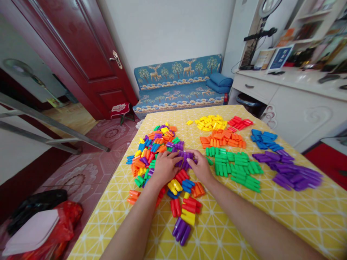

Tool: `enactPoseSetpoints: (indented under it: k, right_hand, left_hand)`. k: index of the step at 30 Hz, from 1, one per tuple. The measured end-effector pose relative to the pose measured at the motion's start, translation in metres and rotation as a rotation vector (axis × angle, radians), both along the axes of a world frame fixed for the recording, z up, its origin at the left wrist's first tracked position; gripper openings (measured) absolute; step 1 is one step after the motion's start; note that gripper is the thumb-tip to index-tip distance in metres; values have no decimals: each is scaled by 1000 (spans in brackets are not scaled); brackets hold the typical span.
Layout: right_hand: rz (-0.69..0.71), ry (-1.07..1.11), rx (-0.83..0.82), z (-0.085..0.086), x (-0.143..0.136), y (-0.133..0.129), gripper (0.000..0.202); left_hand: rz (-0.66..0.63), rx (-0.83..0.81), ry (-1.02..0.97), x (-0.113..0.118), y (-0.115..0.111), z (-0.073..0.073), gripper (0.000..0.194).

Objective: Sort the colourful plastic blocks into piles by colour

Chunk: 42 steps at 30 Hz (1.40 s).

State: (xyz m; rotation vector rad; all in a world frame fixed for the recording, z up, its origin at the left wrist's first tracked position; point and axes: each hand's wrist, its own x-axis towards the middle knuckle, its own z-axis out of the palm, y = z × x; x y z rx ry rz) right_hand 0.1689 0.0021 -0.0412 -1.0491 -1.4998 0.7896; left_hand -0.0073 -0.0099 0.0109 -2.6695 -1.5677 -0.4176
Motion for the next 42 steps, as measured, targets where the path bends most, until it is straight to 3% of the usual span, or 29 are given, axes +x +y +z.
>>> enactPoseSetpoints:
  k: [22,29,34,42]
  right_hand:
    - [-23,7,-13,4,0,-4,30]
    - [25,152,2,2,-4,-4,41]
    - [106,131,103,10,-4,-10,18]
    - [133,22,154,21,-5,-14,11]
  left_hand:
    - [30,1,32,5,-2,0,29]
    - [134,-23,-268,-1,2,-2,32]
    - [199,-37,-448,-4,5,-6,29]
    - [104,-66,-515,-3,5,-8,29]
